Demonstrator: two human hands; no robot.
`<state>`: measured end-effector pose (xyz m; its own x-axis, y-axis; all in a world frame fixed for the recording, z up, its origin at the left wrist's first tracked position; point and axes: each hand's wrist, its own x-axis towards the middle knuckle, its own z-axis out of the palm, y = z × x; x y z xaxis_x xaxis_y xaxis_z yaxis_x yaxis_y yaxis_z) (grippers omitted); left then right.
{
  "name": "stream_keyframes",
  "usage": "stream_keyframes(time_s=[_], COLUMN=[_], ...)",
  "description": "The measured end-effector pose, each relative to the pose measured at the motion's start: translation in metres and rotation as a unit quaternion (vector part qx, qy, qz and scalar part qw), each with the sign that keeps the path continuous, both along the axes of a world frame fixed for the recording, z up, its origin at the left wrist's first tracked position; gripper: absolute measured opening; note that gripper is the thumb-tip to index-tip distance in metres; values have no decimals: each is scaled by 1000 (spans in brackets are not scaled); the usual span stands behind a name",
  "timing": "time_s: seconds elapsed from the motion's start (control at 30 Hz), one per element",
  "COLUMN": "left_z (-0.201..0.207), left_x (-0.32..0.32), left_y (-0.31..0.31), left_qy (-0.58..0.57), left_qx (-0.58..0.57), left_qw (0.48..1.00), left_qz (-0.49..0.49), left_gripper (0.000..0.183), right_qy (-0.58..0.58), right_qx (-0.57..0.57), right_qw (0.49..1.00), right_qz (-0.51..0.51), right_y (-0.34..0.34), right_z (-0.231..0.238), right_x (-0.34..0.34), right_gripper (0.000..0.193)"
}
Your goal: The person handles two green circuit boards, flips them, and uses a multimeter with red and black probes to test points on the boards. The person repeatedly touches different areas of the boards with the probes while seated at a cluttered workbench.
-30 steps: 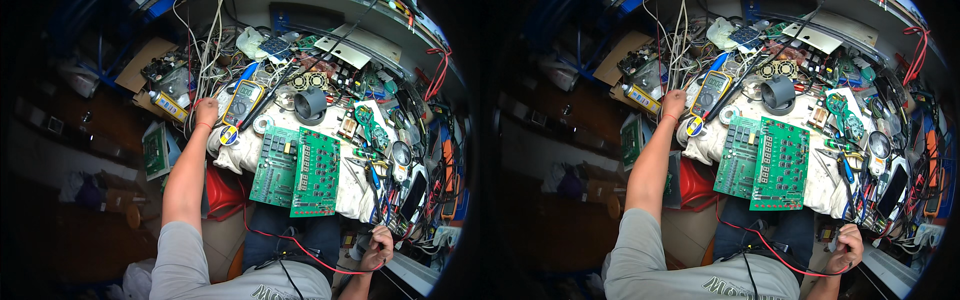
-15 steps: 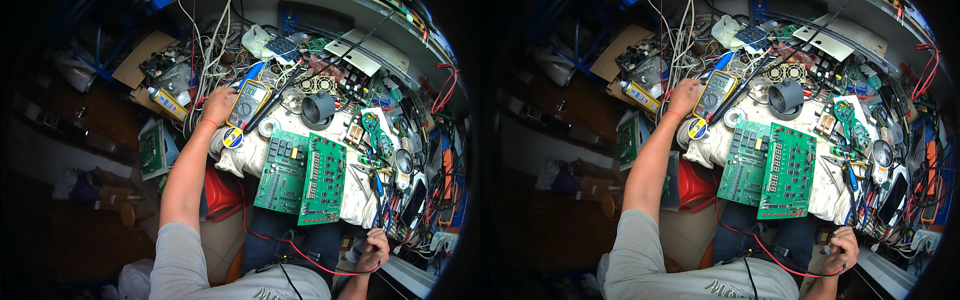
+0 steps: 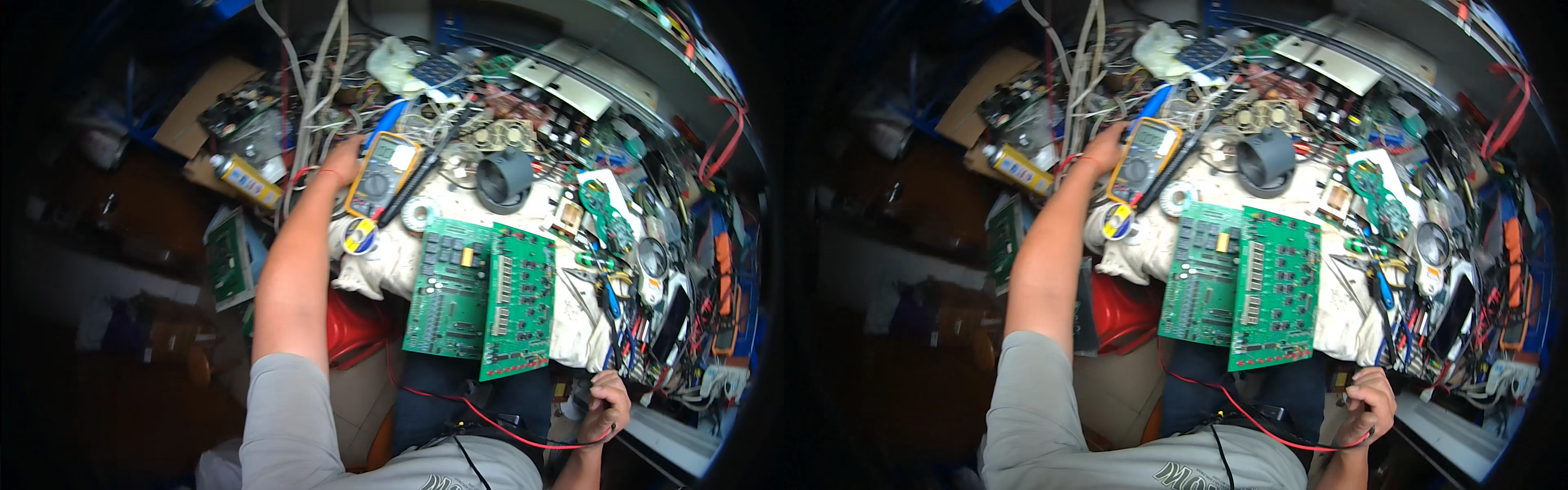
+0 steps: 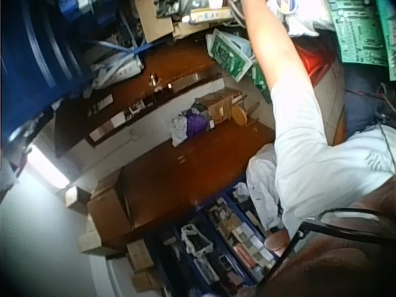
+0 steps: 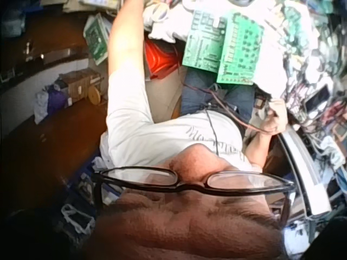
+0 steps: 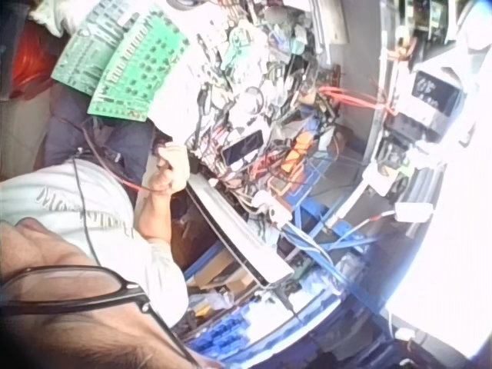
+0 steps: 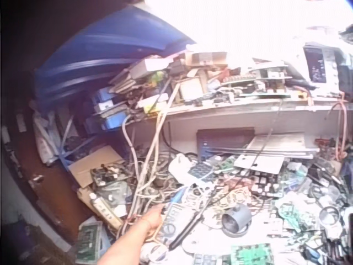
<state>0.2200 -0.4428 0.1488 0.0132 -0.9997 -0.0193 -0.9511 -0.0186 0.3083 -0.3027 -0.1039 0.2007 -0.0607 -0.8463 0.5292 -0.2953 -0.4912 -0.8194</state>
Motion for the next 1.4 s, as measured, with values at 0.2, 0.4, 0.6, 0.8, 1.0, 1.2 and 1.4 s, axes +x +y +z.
stream_keyframes(time_s=[0.2, 0.4, 0.6, 0.8, 1.0, 1.2, 1.4], left_z=[-4, -14, -7, -25, 53, 110, 107], left_x=[14, 21, 11, 46, -8, -192, -310], left_y=[-21, -16, -23, -27, 91, 317, 415], left_qy=[12, -67, -9, 58, 196, 180, 192], left_qx=[65, 7, 47, 13, -268, -285, -286], left_qw=[997, 996, 999, 997, 943, 925, 877], left_qz=[-38, -62, -3, -53, 5, -174, -335], left_gripper=[67, 55, 40, 57, 41, 32, 49], right_qy=[19, 3, -13, 34, 38, -110, -10], right_qx=[-7, 6, -14, -55, 8, 43, -77], right_qw=[999, 1000, 999, 997, 996, 991, 977], right_qz=[-40, -28, -28, -35, -81, 56, 199], right_y=[2, -2, 0, 11, 26, 45, 73], right_z=[3, 0, 0, 6, 14, 27, 48], right_x=[-11, -12, -13, -19, -27, -6, 14], right_gripper=[59, 58, 58, 59, 70, 53, 38])
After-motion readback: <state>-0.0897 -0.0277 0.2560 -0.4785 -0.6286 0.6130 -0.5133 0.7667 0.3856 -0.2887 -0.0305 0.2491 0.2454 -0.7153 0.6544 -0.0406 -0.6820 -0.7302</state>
